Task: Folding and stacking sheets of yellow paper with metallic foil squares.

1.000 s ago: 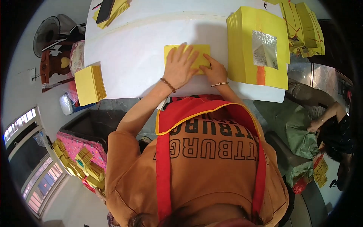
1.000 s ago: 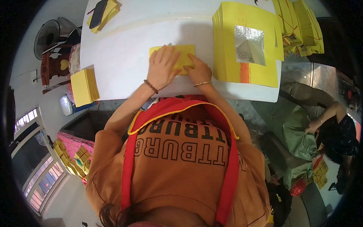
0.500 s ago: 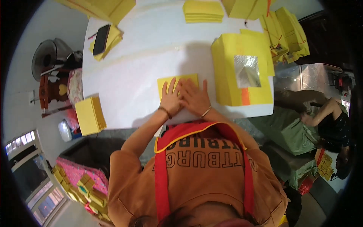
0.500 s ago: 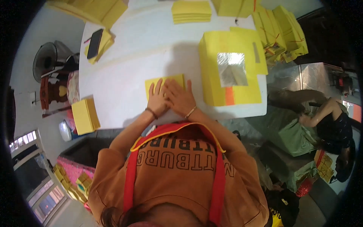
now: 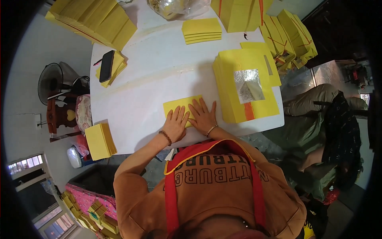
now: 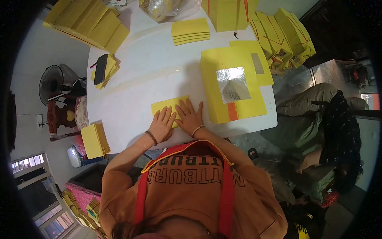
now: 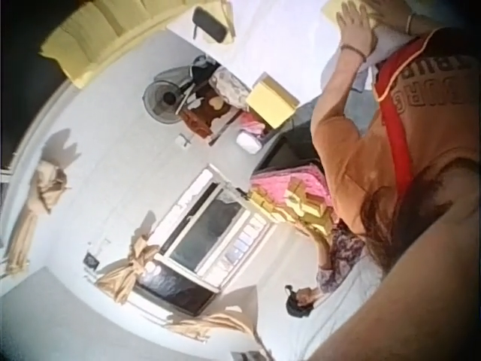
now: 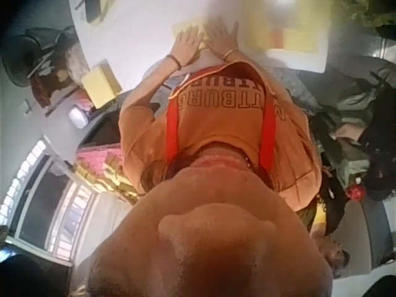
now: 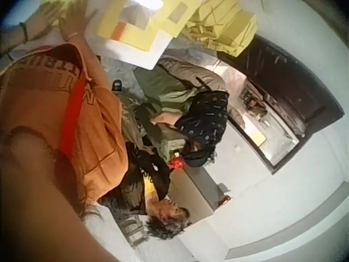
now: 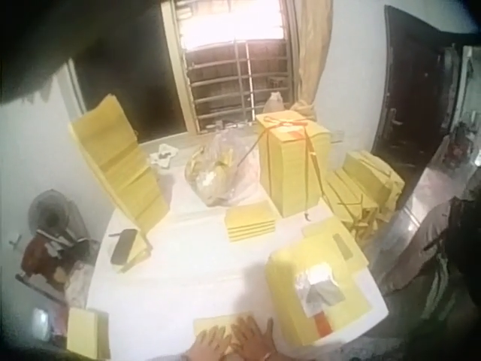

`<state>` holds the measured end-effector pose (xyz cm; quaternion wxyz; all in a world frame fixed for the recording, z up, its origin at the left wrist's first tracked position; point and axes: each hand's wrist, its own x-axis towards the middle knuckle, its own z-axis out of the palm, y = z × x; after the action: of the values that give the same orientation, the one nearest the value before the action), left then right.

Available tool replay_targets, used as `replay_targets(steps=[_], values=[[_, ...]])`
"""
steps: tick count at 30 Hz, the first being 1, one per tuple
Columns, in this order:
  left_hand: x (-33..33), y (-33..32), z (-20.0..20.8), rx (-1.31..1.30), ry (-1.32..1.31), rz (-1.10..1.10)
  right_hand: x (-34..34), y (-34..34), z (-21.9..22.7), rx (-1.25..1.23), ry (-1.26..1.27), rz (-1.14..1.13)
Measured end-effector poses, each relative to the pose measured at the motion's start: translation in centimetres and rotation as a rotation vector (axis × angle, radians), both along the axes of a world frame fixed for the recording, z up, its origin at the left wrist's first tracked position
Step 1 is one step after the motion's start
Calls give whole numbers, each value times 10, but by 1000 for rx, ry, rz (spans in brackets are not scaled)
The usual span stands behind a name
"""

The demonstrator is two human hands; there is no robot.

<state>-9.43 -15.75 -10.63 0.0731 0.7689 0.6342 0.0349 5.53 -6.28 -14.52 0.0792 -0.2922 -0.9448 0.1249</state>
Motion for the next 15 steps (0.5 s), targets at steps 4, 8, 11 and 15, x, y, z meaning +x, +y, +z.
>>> replay_targets(steps=[4, 8, 11, 15], values=[[16, 1, -10, 34, 257, 68, 3, 9, 2, -114, 33, 14], [-2, 8, -15, 229, 191, 30, 17, 18, 0, -528, 495, -63], [-23, 24, 26, -86, -351, 143, 38, 14, 6, -631, 596, -88], [-80, 104, 64, -77, -652, 278, 43, 11, -17, -745, 538, -207]])
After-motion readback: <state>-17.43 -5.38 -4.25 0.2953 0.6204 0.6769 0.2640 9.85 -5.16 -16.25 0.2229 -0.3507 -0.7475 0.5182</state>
